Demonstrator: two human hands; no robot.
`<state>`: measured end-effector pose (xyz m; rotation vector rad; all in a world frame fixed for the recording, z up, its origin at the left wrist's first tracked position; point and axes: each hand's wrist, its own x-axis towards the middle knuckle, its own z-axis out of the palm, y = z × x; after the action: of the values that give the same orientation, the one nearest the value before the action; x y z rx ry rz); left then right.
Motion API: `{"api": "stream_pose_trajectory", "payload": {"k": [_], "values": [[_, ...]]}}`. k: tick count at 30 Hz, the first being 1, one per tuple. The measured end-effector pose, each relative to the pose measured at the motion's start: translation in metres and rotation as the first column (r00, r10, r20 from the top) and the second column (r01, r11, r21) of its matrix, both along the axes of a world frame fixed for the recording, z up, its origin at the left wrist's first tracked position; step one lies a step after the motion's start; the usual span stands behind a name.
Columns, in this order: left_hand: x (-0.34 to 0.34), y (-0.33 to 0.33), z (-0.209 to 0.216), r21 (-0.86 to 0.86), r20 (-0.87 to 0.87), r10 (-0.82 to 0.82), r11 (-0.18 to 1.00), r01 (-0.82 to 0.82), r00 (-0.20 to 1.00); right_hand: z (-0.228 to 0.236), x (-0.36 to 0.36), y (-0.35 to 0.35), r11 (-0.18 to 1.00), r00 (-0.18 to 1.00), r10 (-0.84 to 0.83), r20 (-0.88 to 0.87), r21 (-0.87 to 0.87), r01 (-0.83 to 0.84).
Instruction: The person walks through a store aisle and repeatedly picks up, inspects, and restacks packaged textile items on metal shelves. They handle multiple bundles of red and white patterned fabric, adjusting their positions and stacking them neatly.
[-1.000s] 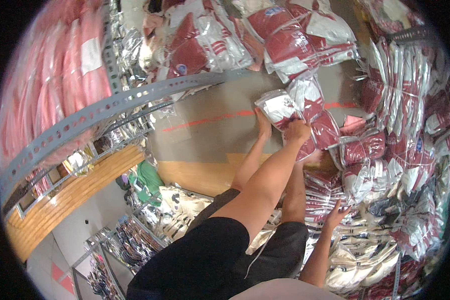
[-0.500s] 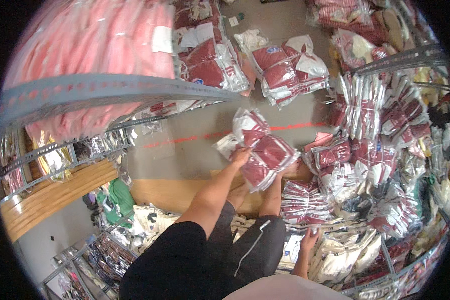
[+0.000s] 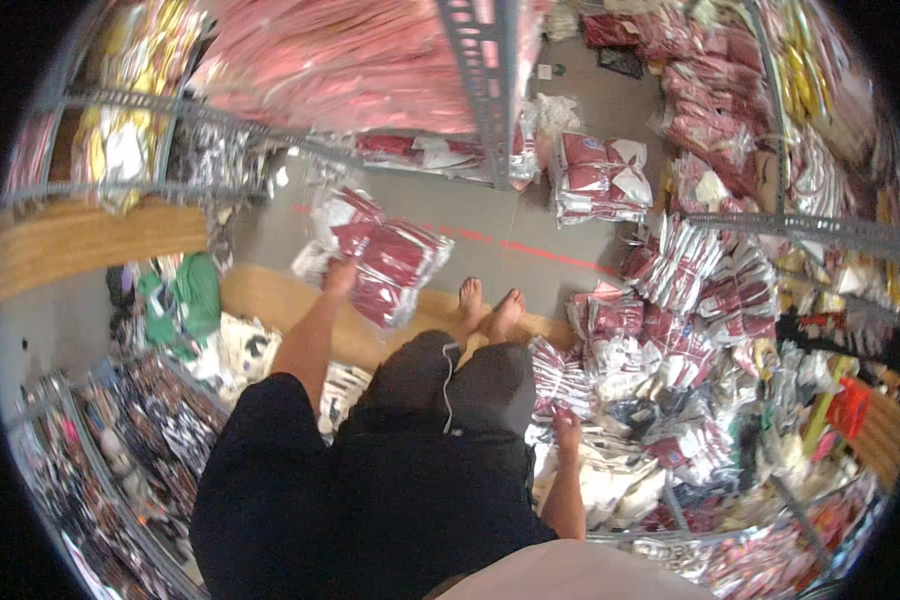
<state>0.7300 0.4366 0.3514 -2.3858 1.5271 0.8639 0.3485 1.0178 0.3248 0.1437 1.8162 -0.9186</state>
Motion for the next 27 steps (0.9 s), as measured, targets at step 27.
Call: {"api": "stream_pose_trajectory", "payload": {"k": [27], "values": [[0.417, 0.184, -0.046, 0.028, -0.042, 0.672, 0.74, -0.672, 0.739, 0.106, 0.103, -0.451, 0.52, 0.522, 0.846, -0.108, -0.044, -0.853]]}}
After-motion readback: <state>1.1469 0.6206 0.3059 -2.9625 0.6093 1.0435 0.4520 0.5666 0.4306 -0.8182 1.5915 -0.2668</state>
